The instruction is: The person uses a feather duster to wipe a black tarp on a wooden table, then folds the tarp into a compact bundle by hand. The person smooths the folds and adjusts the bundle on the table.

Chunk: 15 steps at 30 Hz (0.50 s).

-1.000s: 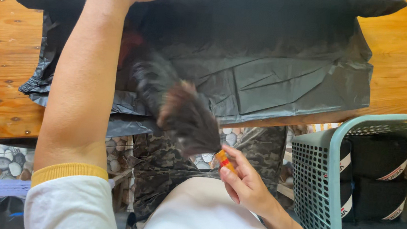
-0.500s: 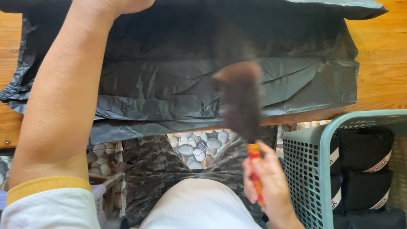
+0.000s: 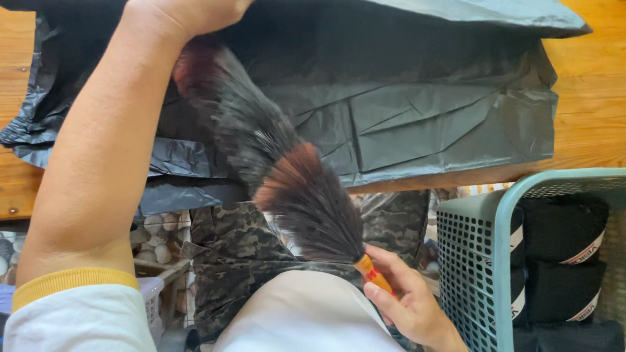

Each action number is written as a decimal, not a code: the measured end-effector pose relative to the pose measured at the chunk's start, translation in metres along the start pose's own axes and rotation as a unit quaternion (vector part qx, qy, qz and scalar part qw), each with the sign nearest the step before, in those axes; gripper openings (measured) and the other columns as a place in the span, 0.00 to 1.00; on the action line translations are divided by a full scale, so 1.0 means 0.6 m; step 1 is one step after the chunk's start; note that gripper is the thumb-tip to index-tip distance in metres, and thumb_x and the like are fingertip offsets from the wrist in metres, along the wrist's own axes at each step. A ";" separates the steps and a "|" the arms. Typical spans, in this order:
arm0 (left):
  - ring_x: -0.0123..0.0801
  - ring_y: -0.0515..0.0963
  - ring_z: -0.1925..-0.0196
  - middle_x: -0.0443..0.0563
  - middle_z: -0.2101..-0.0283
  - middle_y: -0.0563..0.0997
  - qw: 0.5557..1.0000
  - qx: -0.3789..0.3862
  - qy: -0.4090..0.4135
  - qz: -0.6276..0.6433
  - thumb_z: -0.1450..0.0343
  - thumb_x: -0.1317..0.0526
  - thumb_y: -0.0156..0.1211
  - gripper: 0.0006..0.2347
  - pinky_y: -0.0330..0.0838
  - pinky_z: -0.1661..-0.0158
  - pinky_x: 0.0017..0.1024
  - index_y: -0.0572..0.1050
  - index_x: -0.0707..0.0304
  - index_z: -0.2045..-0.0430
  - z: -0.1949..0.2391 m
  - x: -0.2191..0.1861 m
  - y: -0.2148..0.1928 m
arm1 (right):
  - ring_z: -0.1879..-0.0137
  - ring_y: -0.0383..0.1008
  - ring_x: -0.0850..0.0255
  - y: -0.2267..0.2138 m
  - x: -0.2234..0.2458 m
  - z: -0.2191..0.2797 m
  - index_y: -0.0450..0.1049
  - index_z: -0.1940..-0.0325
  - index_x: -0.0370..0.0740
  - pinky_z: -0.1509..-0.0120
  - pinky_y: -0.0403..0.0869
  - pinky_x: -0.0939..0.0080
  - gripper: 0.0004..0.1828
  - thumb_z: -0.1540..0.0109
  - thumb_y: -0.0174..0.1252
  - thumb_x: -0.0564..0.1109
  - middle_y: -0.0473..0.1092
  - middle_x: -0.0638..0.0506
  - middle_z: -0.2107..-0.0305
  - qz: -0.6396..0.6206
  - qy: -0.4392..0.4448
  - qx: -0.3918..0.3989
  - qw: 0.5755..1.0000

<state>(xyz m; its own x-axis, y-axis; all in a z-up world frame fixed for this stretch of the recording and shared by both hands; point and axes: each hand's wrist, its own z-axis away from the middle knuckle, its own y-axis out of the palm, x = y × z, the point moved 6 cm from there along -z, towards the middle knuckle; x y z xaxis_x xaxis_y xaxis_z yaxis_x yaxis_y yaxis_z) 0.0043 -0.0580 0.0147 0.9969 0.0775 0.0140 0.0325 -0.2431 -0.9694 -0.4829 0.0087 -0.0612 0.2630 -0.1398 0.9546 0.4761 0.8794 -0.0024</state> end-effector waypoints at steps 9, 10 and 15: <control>0.54 0.76 0.45 0.61 0.46 0.78 0.985 0.013 0.050 0.165 0.24 0.44 0.60 0.21 0.66 0.43 0.47 0.80 0.65 0.52 0.141 -0.026 -0.014 | 0.76 0.66 0.67 -0.087 0.009 0.018 0.72 0.35 0.41 0.68 0.67 0.66 0.27 0.38 0.62 0.45 0.71 0.57 0.75 0.207 -0.086 0.031 0.974; 0.55 0.72 0.38 0.64 0.40 0.75 0.983 0.030 0.022 0.177 0.23 0.46 0.58 0.19 0.61 0.38 0.48 0.78 0.64 0.50 0.161 -0.023 -0.018 | 0.78 0.61 0.68 -0.102 0.000 0.022 0.71 0.34 0.41 0.71 0.64 0.67 0.27 0.38 0.62 0.42 0.65 0.58 0.80 0.172 -0.093 0.011 0.981; 0.60 0.67 0.30 0.71 0.36 0.71 0.995 -0.035 -0.038 0.082 0.22 0.53 0.62 0.20 0.56 0.30 0.53 0.76 0.76 0.45 0.279 -0.045 -0.065 | 0.84 0.63 0.66 -0.074 0.022 -0.045 0.53 0.25 0.40 0.80 0.68 0.70 0.30 0.32 0.48 0.39 0.69 0.47 0.66 0.026 -0.087 -0.177 0.980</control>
<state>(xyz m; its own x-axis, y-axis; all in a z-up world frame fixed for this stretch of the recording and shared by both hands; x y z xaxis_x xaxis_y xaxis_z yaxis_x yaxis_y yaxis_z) -0.0361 0.1113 0.0109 0.9810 0.1044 -0.1635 -0.1216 -0.3258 -0.9376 -0.4776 -0.0443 -0.0564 0.1619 0.0071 0.9868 0.7349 0.6665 -0.1254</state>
